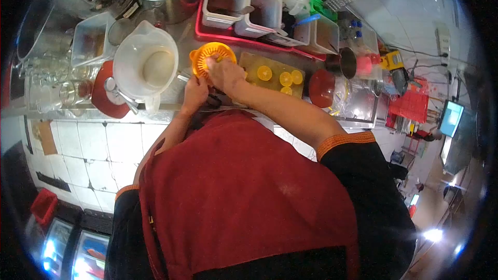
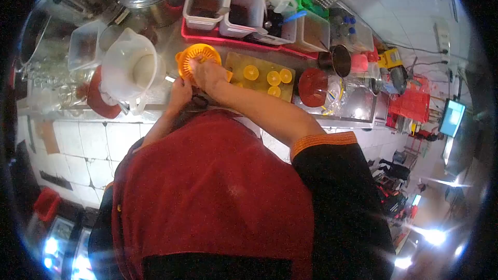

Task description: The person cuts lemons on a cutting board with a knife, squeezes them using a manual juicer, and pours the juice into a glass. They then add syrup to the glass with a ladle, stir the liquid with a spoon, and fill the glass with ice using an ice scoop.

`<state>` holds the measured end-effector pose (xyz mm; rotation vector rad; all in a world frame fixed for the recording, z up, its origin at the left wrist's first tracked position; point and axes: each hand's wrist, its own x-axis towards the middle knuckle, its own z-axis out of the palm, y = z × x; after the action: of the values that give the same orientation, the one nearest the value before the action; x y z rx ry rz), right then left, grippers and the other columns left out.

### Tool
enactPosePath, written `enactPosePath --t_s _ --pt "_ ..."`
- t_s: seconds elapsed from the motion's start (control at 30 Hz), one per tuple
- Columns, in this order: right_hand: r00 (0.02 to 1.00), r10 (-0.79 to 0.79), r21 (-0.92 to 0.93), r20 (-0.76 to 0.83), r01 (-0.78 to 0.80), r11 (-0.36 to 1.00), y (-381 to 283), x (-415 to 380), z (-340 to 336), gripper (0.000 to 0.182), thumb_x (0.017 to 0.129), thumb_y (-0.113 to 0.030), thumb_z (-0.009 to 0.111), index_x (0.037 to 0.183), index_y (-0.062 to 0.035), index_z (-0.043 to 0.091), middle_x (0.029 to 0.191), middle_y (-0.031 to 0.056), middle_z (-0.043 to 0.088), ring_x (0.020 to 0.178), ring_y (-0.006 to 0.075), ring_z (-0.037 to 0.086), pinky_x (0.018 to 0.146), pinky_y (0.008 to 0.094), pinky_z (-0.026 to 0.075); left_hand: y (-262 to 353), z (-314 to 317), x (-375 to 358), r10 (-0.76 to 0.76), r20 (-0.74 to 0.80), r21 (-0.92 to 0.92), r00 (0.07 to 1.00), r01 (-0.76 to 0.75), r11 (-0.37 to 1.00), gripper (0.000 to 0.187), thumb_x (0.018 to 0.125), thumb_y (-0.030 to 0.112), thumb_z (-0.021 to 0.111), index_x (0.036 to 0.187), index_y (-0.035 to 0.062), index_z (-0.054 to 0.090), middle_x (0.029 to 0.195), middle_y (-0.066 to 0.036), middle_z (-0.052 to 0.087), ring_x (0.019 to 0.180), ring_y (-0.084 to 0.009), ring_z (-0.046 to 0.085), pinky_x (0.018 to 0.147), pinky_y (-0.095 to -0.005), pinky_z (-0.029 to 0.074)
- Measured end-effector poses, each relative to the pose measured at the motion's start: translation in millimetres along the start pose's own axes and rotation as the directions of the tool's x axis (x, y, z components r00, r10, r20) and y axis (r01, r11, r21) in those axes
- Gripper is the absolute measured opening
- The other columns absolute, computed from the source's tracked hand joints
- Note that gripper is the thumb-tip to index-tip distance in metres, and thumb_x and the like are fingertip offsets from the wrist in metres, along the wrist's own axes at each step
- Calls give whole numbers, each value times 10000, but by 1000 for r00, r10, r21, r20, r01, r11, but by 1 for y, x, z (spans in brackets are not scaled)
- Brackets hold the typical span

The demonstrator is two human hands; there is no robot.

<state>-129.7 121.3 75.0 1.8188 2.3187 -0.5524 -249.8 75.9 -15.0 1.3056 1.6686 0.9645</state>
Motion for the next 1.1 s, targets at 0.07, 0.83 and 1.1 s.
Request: enactPosePath --t_s 0.07,0.83,1.1 --pt "1000 -12 109 14 10 994 10 19 -11 422 925 -361 438 1191 -35 471 890 282 650 812 432 655 691 542 517 -22 6 -3 -185 170 -212 968 220 952 318 934 213 483 867 -81 587 738 -218 655 605 -286 674 595 -393 534" --pt "937 350 -76 -2 -349 934 140 -72 -8 691 818 -427 633 1348 -46 406 1239 278 510 1054 420 587 872 472 497 2 -5 -2 -334 311 -426 890 445 788 306 996 197 399 1055 -79 517 844 -134 629 673 -192 652 620 -313 563" --pt "982 109 217 -156 -73 973 118 -49 -34 568 750 -325 704 1178 -7 506 1085 232 582 1016 369 604 878 484 494 -12 -2 -2 -272 342 -421 900 405 812 360 1013 272 433 1093 -72 499 897 -122 634 695 -175 646 631 -298 565"
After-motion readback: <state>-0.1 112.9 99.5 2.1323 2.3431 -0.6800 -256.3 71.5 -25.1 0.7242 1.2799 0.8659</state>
